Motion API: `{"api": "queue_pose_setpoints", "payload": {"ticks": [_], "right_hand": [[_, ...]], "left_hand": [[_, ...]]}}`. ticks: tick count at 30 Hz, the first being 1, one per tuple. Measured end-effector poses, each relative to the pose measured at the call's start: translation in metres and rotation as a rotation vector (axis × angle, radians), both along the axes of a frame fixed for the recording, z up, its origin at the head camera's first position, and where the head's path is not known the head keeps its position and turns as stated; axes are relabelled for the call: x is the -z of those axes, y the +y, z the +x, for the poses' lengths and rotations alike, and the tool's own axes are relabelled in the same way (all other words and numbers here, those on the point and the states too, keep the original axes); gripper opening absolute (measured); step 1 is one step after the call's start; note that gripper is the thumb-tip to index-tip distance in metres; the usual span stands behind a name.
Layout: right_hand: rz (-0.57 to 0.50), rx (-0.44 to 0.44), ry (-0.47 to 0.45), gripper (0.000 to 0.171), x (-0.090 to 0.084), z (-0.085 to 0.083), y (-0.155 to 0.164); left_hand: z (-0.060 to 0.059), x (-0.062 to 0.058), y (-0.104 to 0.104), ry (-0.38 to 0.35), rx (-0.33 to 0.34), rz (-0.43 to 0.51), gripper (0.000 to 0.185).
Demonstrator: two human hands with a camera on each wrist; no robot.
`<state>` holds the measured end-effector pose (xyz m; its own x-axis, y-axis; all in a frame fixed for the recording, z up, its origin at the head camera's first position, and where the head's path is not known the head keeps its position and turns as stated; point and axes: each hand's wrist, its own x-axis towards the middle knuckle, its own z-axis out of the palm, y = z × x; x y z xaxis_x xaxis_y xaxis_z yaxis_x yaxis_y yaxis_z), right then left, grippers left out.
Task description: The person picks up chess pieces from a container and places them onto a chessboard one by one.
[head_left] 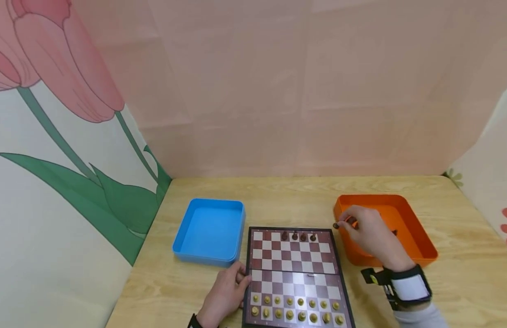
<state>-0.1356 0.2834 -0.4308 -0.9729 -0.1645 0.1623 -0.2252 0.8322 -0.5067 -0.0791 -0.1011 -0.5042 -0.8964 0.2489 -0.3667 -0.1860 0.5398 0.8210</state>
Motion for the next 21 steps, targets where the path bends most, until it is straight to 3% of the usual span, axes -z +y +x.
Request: {"api": "queue_pose_setpoints", "payload": {"ticks": [21], "right_hand": [[-0.022,-0.044,-0.066,0.006,0.024,-0.010,-0.024]], "left_hand": [[0.002,0.003,-0.002,0.066,0.021,0.011,0.011]]}}
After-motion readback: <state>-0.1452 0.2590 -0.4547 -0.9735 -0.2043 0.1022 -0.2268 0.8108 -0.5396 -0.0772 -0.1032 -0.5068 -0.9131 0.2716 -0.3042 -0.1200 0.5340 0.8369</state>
